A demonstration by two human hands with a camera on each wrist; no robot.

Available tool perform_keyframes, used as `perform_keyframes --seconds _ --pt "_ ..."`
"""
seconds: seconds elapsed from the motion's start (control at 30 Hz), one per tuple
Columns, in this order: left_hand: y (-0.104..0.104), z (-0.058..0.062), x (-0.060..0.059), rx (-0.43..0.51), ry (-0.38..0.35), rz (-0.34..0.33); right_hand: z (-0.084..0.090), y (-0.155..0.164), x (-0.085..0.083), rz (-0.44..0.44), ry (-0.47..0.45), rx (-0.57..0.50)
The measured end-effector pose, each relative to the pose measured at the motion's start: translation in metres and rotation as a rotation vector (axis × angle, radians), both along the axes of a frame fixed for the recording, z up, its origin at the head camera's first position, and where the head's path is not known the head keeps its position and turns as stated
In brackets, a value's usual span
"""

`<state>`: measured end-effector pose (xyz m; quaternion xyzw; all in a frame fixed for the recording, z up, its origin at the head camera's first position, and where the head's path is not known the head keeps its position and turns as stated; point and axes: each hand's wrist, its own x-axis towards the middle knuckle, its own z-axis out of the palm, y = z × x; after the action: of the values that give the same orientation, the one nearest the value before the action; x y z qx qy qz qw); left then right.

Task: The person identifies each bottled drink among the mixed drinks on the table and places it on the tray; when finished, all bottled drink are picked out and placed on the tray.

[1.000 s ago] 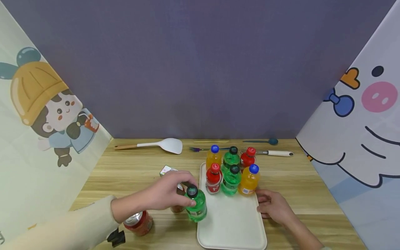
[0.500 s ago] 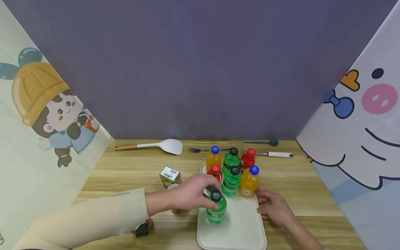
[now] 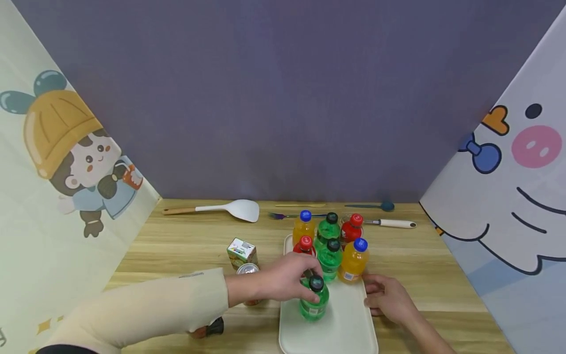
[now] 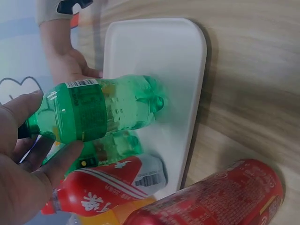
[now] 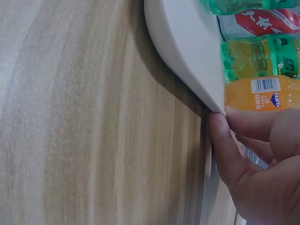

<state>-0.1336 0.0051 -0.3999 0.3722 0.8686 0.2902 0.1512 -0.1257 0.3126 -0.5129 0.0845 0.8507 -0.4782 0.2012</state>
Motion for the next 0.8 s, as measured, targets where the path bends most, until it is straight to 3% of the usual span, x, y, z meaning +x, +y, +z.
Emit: perform_keyframes --seconds 0.27,0.5,0.67,0.8 --pt "0.006 -0.007 0.001 -0.014 0.016 -0.029 -0.002 0.003 0.001 -0.005 -0.001 0.014" --pt "0.004 -0.003 -0.001 -0.028 -0.010 -0.070 0.003 0.003 0.002 0.012 0.009 0.028" --pt "-0.012 0.005 -0.004 -0.009 -0.077 -0.110 0.010 0.005 -0.001 0.070 0.022 0.043" --pt "-0.039 0.015 -0.003 0.057 -0.072 -0.054 0.013 0.011 -0.004 0.128 0.072 0.110"
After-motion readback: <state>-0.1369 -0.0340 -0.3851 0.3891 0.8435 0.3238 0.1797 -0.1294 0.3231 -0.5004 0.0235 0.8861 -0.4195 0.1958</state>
